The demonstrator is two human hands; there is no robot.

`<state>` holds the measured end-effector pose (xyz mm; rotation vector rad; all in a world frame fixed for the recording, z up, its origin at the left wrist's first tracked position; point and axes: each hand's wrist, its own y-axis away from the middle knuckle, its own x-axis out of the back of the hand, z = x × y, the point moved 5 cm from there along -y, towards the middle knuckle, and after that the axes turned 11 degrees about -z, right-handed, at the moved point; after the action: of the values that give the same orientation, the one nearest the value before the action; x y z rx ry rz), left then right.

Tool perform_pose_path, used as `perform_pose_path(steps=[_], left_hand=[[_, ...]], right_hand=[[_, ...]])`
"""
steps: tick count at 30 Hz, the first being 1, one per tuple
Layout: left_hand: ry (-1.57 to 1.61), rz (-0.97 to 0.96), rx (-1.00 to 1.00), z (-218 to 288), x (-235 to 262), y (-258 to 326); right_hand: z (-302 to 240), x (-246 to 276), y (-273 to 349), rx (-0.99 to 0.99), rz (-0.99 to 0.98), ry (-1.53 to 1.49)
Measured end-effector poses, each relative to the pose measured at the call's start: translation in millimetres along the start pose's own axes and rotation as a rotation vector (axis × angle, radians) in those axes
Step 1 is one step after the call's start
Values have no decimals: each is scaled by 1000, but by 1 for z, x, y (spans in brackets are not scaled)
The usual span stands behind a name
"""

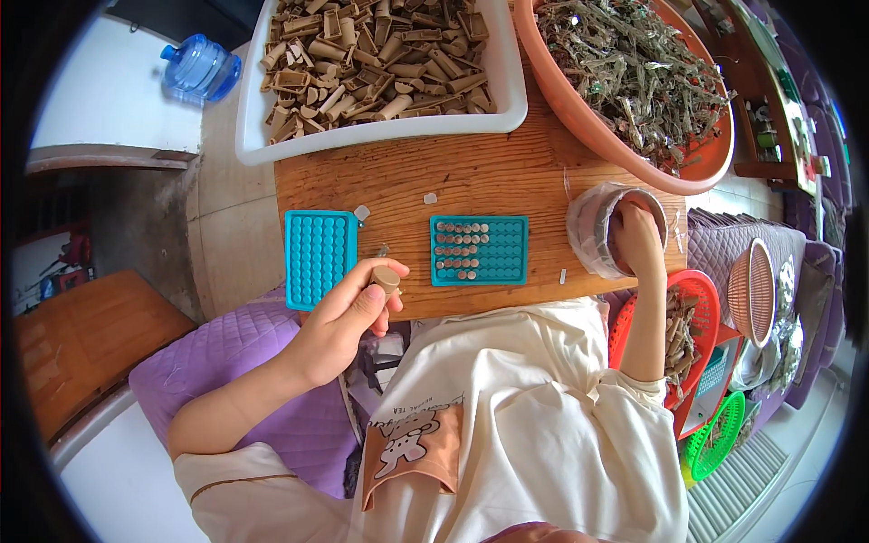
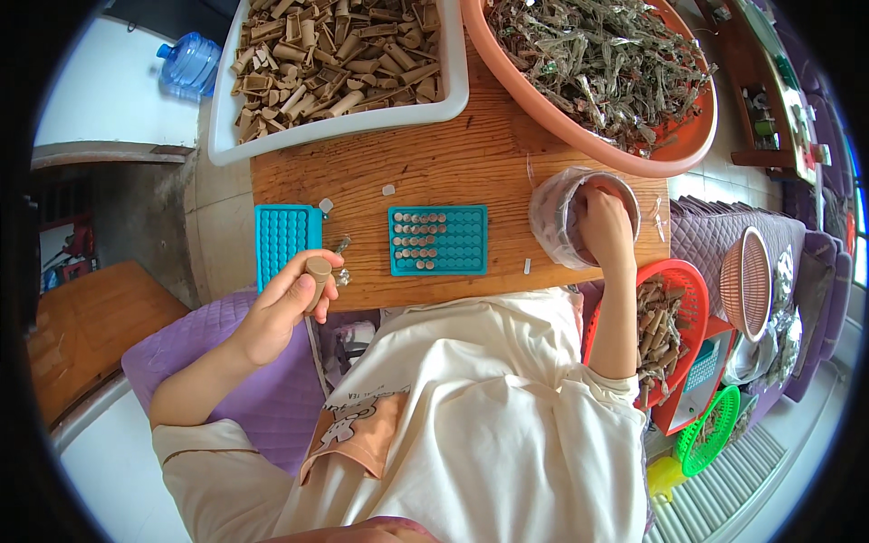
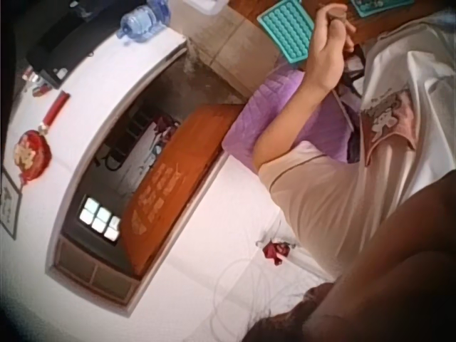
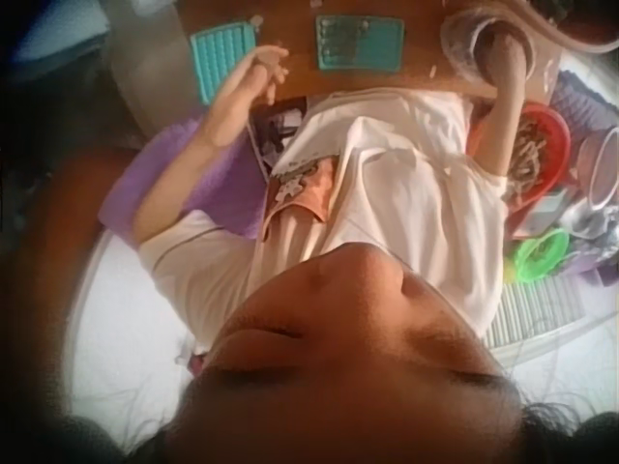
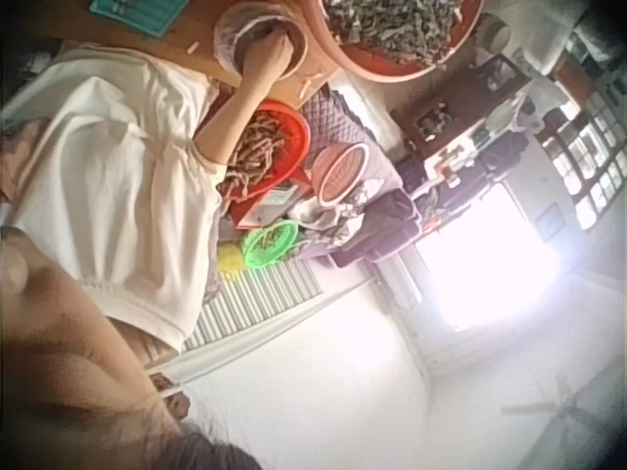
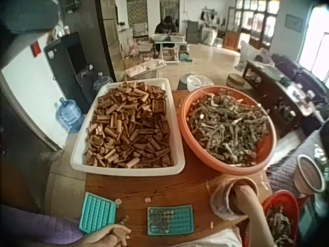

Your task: The person assembles small cylindrical wooden pieces with metal components, inserting them into a teal silicone mold. They repeatedly pick up wooden pieces from a white tray, attach metal parts, and place the assembled units into the mold's cavities.

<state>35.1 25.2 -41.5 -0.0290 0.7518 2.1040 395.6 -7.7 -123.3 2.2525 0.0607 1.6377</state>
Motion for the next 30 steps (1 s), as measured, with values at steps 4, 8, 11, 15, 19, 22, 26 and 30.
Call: perform_pose_path(steps=[4,8,11,15,19,22,26,30], left_hand=[[19,9,2,-2,1,1],[35,12,27,-2,0,1],[71,0,51,-3,0,1],[242,-31,111,-4,-2,1],[394,-32,110,-3,-4,1],[414,-30,113,-4,-3,0],[442,-69,133,-6,-2,0],[545,-79,120,-8,-3,-1]], right_hand=[[-4,16,7,30,91,-272],[-2,26,16,-120,14,-462],[0,28,21,-75,-3,-731],[6,29,26,-92,-59,-790],[24,18,26,-60,-63,-789],[23,19,26,-26,-34,-806],[17,21,26,-19,-14,-843],[17,21,28,-46,-17,-853]])
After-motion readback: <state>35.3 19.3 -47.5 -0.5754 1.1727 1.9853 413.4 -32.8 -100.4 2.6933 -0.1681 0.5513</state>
